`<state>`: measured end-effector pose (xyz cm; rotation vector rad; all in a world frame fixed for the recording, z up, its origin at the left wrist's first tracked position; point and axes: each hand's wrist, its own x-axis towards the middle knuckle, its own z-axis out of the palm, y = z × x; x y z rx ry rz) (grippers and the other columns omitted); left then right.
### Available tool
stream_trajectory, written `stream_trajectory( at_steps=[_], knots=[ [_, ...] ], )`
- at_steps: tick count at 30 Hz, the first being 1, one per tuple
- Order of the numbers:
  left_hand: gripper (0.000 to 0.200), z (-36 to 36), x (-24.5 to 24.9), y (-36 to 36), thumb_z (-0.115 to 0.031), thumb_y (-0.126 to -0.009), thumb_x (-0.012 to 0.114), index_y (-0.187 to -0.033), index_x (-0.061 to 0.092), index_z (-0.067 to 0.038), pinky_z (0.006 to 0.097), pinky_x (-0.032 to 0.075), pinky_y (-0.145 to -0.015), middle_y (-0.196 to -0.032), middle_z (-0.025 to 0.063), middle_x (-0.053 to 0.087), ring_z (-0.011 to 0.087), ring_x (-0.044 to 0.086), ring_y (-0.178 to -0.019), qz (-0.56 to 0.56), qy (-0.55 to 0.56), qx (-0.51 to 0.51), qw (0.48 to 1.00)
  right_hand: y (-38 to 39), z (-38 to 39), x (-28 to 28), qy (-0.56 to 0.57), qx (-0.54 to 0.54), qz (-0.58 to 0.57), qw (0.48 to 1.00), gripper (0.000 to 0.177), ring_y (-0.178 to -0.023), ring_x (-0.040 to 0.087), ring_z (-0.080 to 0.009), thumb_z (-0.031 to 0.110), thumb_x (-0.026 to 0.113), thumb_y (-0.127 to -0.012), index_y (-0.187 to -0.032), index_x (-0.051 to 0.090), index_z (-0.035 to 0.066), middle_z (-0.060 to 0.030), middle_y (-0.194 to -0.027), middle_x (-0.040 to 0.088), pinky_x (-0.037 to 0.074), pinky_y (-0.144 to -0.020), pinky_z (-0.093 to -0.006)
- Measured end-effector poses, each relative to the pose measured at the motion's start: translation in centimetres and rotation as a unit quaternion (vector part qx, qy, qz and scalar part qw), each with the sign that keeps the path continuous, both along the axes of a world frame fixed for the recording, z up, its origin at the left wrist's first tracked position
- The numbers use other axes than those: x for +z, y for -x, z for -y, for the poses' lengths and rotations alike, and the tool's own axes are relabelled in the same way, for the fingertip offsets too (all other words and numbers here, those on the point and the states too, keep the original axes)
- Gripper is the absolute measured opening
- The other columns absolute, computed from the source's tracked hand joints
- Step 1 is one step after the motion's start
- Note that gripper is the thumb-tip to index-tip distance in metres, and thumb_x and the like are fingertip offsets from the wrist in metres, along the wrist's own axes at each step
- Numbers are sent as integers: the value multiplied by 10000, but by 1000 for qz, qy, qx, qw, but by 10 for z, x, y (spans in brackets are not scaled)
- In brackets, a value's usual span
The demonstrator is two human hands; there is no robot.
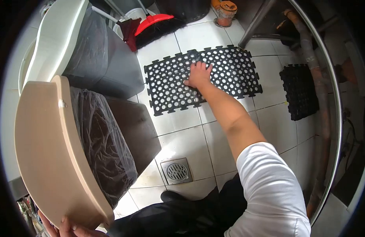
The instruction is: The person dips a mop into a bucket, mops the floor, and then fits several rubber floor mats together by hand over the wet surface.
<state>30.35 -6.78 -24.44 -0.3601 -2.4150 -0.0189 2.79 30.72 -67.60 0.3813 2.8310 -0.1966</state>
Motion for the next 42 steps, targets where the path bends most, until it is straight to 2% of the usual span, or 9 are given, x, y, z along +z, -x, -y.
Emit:
stream_trajectory(
  at_steps=[4, 8, 16, 19, 24, 26, 30, 37, 42],
  knots=[
    [301, -3, -2, 0, -225, -1116, 366, -1292, 597, -143, 602, 509, -1110, -1595, 243, 387, 431, 400, -1481, -2, -1, -3, 1000, 0, 1, -9, 36, -4, -114, 993, 932, -1549, 234, -404, 592, 661, -906, -1615, 365, 66, -164, -1721, 219, 103, -1241, -683],
    [301, -10, -1, 4, -218, -1117, 356, -1294, 588, -145, 608, 506, -1112, -1598, 255, 374, 443, 384, -1490, 2, 1, -6, 1000, 18, -12, -12, 45, -62, -16, 997, 922, -1566, 207, -399, 623, 574, -961, -1634, 323, 45, -130, -1728, 229, 74, -1249, -668],
    [271, -23, -4, 5, -216, -1121, 374, -1267, 585, -127, 581, 528, -1079, -1572, 289, 392, 461, 440, -1441, 4, -35, 9, 999, 30, -11, -24, -76, -4, 18, 997, 778, -1568, 226, -390, 664, 480, -1000, -1534, 538, 101, -149, -1706, 299, 36, -1233, -697],
    [284, -5, 9, -1, -283, -1124, 406, -1258, 607, -132, 572, 548, -1061, -1565, 258, 417, 434, 473, -1420, -1, 21, 47, 999, 44, -17, 33, 30, 7, 117, 993, 731, -1549, 284, -385, 670, 474, -1005, -1455, 632, 117, -131, -1648, 426, 50, -1224, -715],
    [348, 69, 0, -26, -369, -1109, 432, -1297, 639, -160, 561, 574, -1051, -1558, 180, 470, 352, 494, -1421, 87, 33, 43, 995, 25, -97, -15, 245, 111, 59, 961, 595, -1495, 364, -443, 533, 485, -1040, -1431, 638, 112, -126, -1496, 595, 364, -1094, -715],
    [349, 41, -7, -18, -365, -1111, 430, -1290, 643, -155, 555, 575, -1053, -1555, 174, 479, 343, 504, -1415, 51, 36, 49, 997, -56, -81, 32, 131, 52, 50, 989, 582, -1507, 348, -427, 481, 498, -1044, -1507, 558, 134, -81, -1562, 540, 302, -1142, -718],
    [350, -12, -1, -6, -356, -1115, 425, -1278, 651, -143, 544, 577, -1057, -1549, 160, 497, 326, 524, -1402, -20, 69, 56, 996, -121, -48, -1, 79, 111, 23, 990, 676, -1571, 229, -394, 499, 503, -1043, -1616, 389, 159, -19, -1722, 287, 128, -1240, -688],
    [314, -17, 1, 0, -282, -1119, 461, -1240, 680, -93, 490, 569, -1044, -1528, 184, 530, 327, 543, -1379, -45, 86, 12, 995, -106, -48, 1, 92, 84, 78, 989, 619, -1558, 257, -378, 476, 411, -1078, -1591, 438, 131, -3, -1708, 325, 71, -1233, -719],
    [258, -28, -1, -3, -64, -1059, 495, -1216, 695, -22, 405, 534, -1037, -1539, 217, 501, 317, 543, -1371, -16, -28, 19, 999, -99, -31, 45, 15, 160, 193, 968, 627, -1510, 318, -380, 486, 412, -1078, -1555, 484, 86, -35, -1715, 312, 94, -1223, -726]
  ],
)
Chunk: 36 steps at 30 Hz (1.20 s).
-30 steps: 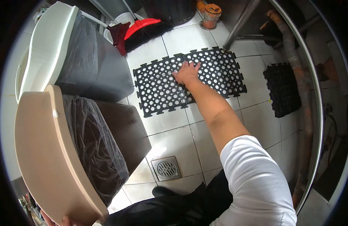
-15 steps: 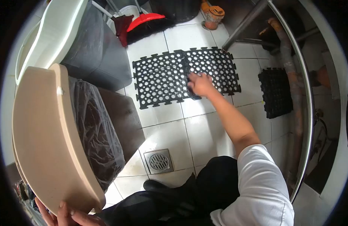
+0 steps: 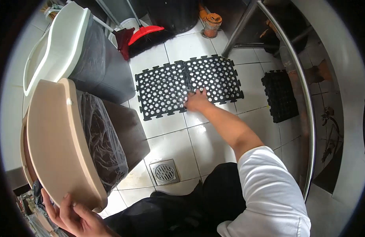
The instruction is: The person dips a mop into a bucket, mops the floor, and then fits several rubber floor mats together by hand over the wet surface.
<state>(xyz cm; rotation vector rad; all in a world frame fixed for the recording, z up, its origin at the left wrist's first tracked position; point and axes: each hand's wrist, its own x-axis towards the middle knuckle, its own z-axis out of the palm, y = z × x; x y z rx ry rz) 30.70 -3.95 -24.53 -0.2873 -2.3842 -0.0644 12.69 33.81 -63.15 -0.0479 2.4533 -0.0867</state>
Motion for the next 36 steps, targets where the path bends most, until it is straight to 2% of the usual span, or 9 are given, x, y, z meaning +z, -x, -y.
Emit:
stream_trajectory(
  at_steps=[11, 14, 15, 16, 20, 22, 26, 32, 36],
  knots=[
    [282, 62, -6, 11, -147, -1067, 527, -1221, 714, -3, 479, 513, -1099, -1513, 235, 531, 390, 539, -1381, -5, 24, -97, 995, -74, -21, -23, 96, -28, -28, 995, 916, -1601, 152, -410, 642, 546, -973, -1658, 263, 103, -119, -1752, 170, 64, -1258, -666],
    [228, -22, 9, 13, -261, -1061, 606, -1126, 739, -88, 522, 475, -1079, -1337, 192, 630, 386, 585, -1295, -65, -2, -139, 988, -113, -85, -32, 51, -157, -241, 956, 695, -1429, 455, -386, 491, 687, -897, -1487, 555, 148, -154, -1576, 479, 345, -1150, -634],
    [235, -17, 8, 16, -276, -1023, 663, -1079, 732, -58, 528, 498, -1044, -1353, 204, 612, 387, 628, -1218, -78, 12, -140, 987, -117, -139, -86, 187, -234, -407, 863, 498, -1226, 609, -354, 274, 753, -813, -1268, 672, 89, -158, -1314, 663, 468, -1044, -534],
    [398, 57, -9, 21, -292, -1116, 469, -1241, 700, 7, 530, 594, -1022, -1515, 278, 502, 436, 550, -1362, -43, 115, -91, 988, -142, -192, -110, 86, -160, -578, 795, 371, -1103, 658, -361, 115, 734, -769, -1131, 684, 53, -152, -1123, 715, 503, -991, -477],
    [473, 30, -8, 16, -341, -1124, 430, -1280, 653, 46, 482, 656, -917, -1527, 280, 480, 427, 593, -1310, -27, 105, -58, 992, -223, -313, -56, -262, -546, -326, 726, 538, -1255, 575, -358, 314, 740, -896, -1374, 575, 129, -150, -1306, 620, 507, -1018, -551],
    [488, 24, -14, 11, -356, -1122, 440, -1287, 642, 56, 449, 676, -879, -1525, 278, 480, 414, 612, -1286, -10, 61, -28, 998, -246, -348, -57, -319, -576, -291, 694, 653, -1293, 547, -390, 384, 795, -849, -1413, 532, 185, -147, -1313, 620, 509, -996, -588],
    [512, 44, -22, 9, -395, -1114, 466, -1275, 665, 48, 319, 700, -746, -1521, 239, 483, 324, 666, -1202, -20, -1, 29, 999, -266, -381, -41, -286, -480, -225, 798, 715, -1270, 537, -411, 444, 790, -862, -1460, 488, 193, -154, -1335, 584, 456, -1043, -609],
    [380, 28, -4, 13, -317, -1105, 518, -1229, 735, -30, 486, 523, -1116, -1492, 192, 561, 340, 544, -1383, -65, 109, -59, 990, -233, -308, -20, -192, -428, -313, 826, 685, -1242, 570, -416, 325, 818, -782, -1366, 537, 100, -196, -1249, 651, 464, -989, -627],
    [344, 24, -4, 10, -273, -1099, 525, -1258, 721, -40, 501, 519, -1119, -1500, 174, 557, 330, 533, -1395, -59, 93, -23, 994, -260, -153, -1, -68, -415, -277, 864, 584, -1099, 601, -446, 318, 816, -763, -1230, 594, 48, -209, -1149, 666, 497, -948, -554]
  ],
)
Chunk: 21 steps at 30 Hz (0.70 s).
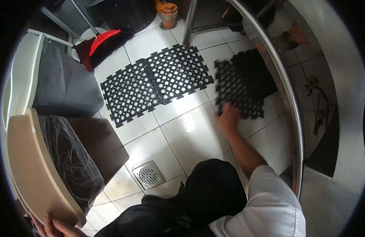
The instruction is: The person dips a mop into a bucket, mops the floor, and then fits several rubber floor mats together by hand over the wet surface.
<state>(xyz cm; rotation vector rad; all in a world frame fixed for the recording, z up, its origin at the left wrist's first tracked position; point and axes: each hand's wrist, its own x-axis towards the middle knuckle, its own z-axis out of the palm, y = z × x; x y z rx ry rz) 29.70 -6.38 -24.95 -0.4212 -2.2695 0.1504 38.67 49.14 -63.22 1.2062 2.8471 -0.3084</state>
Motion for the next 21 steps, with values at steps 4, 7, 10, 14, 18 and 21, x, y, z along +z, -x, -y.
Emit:
stream_trajectory(
  at_steps=[4, 7, 10, 14, 18, 21],
  knots=[
    [337, -9, -2, -5, -273, -1085, 536, -1245, 711, -32, 547, 504, -1124, -1479, 187, 547, 360, 521, -1394, 18, -78, -23, 997, -70, 114, -12, 188, 116, 38, 975, 615, -1276, 499, -422, 416, 812, -804, -1298, 635, 95, -196, -1348, 571, 405, -1070, -584],
    [353, -67, 1, -11, -362, -1012, 672, -1178, 688, -51, 556, 475, -1107, -1445, 183, 537, 364, 492, -1400, -22, -244, -236, 940, -89, 103, -15, 230, 69, 32, 970, 663, -1320, 462, -421, 398, 837, -812, -1337, 610, 64, -208, -1384, 540, 397, -1099, -556],
    [361, -62, -68, -72, -194, -955, 627, -1290, 526, -102, 558, 389, -1162, -1521, 180, 455, 377, 451, -1416, 103, -193, -207, 954, -106, 83, -23, 106, 20, -4, 994, 706, -1281, 522, -440, 319, 870, -797, -1372, 557, 54, -234, -1350, 562, 468, -1034, -548],
    [375, -165, -242, -84, 19, -848, 654, -1216, 673, -52, 462, 403, -1132, -1406, 224, 579, 379, 529, -1345, 552, -401, -120, 721, -110, 58, -40, 200, -119, 13, 972, 749, -1249, 574, -430, 349, 869, -807, -1388, 529, 20, -252, -1350, 584, 484, -1045, -529],
    [557, -160, -436, -107, -140, -859, 738, -1360, 565, 34, 481, 435, -1124, -1378, 279, 581, 418, 542, -1325, 736, -366, 71, 565, -119, 65, -65, 235, -178, -26, 955, 759, -1130, 683, -384, 330, 819, -839, -1431, 491, -15, -218, -1180, 700, 516, -1002, -487],
    [677, -162, -462, -101, -242, -846, 782, -1399, 524, 50, 498, 462, -1093, -1302, 285, 604, 416, 575, -1268, 643, -208, 10, 737, -117, 64, -66, 263, -236, -86, 932, 622, -987, 702, -311, 312, 773, -876, -1349, 552, -26, -154, -1019, 726, 541, -893, -430]
  ],
)
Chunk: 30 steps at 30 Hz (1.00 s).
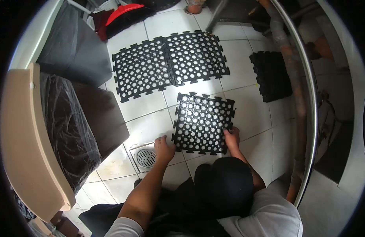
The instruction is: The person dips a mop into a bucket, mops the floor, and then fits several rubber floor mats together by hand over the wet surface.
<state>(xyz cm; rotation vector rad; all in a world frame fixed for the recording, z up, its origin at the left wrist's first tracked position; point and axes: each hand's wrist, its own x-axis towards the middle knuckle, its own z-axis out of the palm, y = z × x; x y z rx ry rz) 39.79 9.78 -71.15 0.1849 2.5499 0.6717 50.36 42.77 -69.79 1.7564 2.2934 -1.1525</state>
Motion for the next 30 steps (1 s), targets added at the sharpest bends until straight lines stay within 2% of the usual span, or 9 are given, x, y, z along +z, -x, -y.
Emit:
stream_trajectory(
  at_steps=[3, 4, 9, 13, 16, 20, 22, 27, 30],
  knots=[
    [680, 7, -9, -14, -275, -838, 791, -1375, 532, 53, 478, 489, -1052, -1220, 277, 633, 404, 612, -1197, 81, -66, 100, 990, -32, -40, -83, 98, 20, -70, 993, 421, -827, 648, -225, 270, 722, -918, -1208, 623, -18, -75, -920, 696, 513, -768, -361],
    [675, 12, -15, -15, -289, -835, 791, -1358, 537, 54, 473, 505, -1023, -1205, 275, 642, 407, 630, -1163, 113, -103, 136, 979, -18, -32, -53, 147, 93, -95, 980, 258, -752, 565, -149, 232, 702, -947, -1067, 644, 11, -24, -867, 649, 460, -686, -327],
    [569, 56, -27, -4, -315, -821, 794, -1190, 563, 50, 420, 525, -855, -1072, 198, 662, 305, 664, -982, 176, -116, 261, 942, 21, 2, -45, 192, 103, -145, 965, 222, -752, 554, -110, 217, 730, -957, -1019, 614, 38, 2, -822, 622, 452, -660, -298],
    [485, 109, -40, -10, -305, -827, 791, -1075, 539, 28, 417, 512, -819, -960, 156, 619, 262, 622, -910, 189, -175, 375, 891, 59, 32, -37, 136, 242, -70, 958, 250, -767, 527, -106, 158, 785, -925, -990, 565, 60, 4, -826, 583, 448, -687, -288],
    [478, 128, -38, -11, -285, -828, 790, -1081, 523, 20, 417, 512, -818, -965, 160, 621, 271, 619, -887, 79, -69, 361, 927, 92, 63, -29, 122, 310, -147, 931, 320, -750, 488, -132, 188, 802, -924, -976, 511, 65, 3, -796, 523, 458, -687, -311],
    [473, 137, -40, 0, -251, -831, 787, -1105, 511, 18, 420, 513, -822, -972, 174, 632, 294, 635, -872, 35, -153, 427, 891, 142, 87, -5, 81, 348, -123, 926, 335, -733, 520, -153, 203, 801, -924, -1002, 509, 56, -24, -786, 550, 478, -691, -337],
    [465, 137, -34, 10, -214, -843, 772, -1143, 514, 31, 407, 511, -826, -976, 169, 621, 277, 623, -872, 26, -142, 447, 883, 153, 90, -22, 90, 382, -100, 914, 353, -740, 653, -298, 263, 784, -928, -1041, 536, 38, -135, -811, 657, 525, -701, -431],
    [422, 158, -68, 5, -110, -852, 746, -1184, 526, 28, 385, 518, -836, -1010, 147, 624, 245, 617, -886, -35, -151, 437, 886, 155, 99, -32, 98, 389, -78, 913, 375, -732, 656, -325, 279, 797, -914, -970, 508, 45, -146, -783, 652, 524, -690, -445],
    [382, 146, -37, 6, -45, -867, 714, -1187, 519, 26, 358, 510, -854, -1024, 119, 610, 216, 606, -907, -34, -159, 445, 881, 150, 100, -38, 88, 385, -97, 914, 372, -704, 631, -325, 274, 799, -911, -962, 506, 50, -142, -767, 635, 513, -675, -442]
  ],
)
